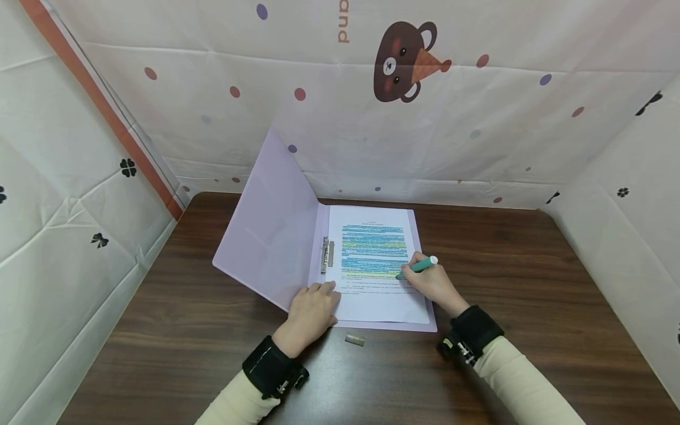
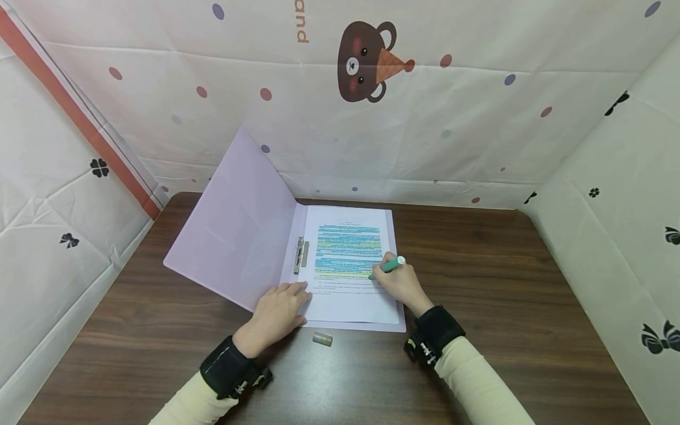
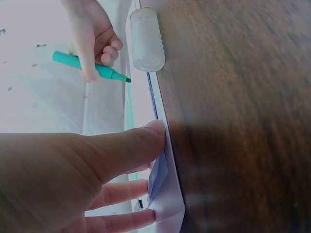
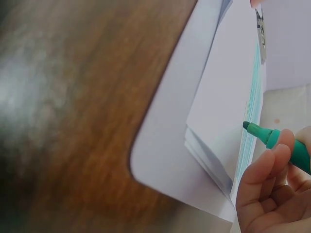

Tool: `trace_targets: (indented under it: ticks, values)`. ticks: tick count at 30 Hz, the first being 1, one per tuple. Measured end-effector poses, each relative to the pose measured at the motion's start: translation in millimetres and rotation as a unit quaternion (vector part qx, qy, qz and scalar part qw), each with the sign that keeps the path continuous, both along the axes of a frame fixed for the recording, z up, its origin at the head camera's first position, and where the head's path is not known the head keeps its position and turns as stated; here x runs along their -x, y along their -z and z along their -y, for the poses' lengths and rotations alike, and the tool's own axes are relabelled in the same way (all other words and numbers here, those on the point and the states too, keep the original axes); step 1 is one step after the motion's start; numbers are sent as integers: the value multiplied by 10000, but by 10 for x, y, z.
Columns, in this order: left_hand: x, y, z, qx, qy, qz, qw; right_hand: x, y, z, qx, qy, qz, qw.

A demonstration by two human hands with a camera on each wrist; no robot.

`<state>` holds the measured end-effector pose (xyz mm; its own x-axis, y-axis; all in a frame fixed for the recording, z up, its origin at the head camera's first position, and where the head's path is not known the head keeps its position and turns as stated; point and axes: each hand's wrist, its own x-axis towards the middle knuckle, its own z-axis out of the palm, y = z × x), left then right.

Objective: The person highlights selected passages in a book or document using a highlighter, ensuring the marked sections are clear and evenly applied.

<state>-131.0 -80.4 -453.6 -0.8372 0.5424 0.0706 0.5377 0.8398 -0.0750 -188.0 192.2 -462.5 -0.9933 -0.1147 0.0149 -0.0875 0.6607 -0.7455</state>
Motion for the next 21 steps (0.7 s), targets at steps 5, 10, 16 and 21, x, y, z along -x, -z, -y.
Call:
trace_targets:
  ticks: [5, 10, 16, 21]
  values:
    - [-3, -3, -3, 9, -3, -3, 10000, -3, -2, -18, -20, 21, 4, 10000]
    - [-3, -7, -6, 25, 4, -30, 10000, -10, -10, -38, -20, 74, 73, 9999]
    - [5, 9, -2, -2, 18, -79, 10000, -14, 4, -69, -43, 134, 115, 9998]
    - [10, 25, 2, -19, 38, -109, 9999, -12, -2, -92, -22, 112, 108, 9999]
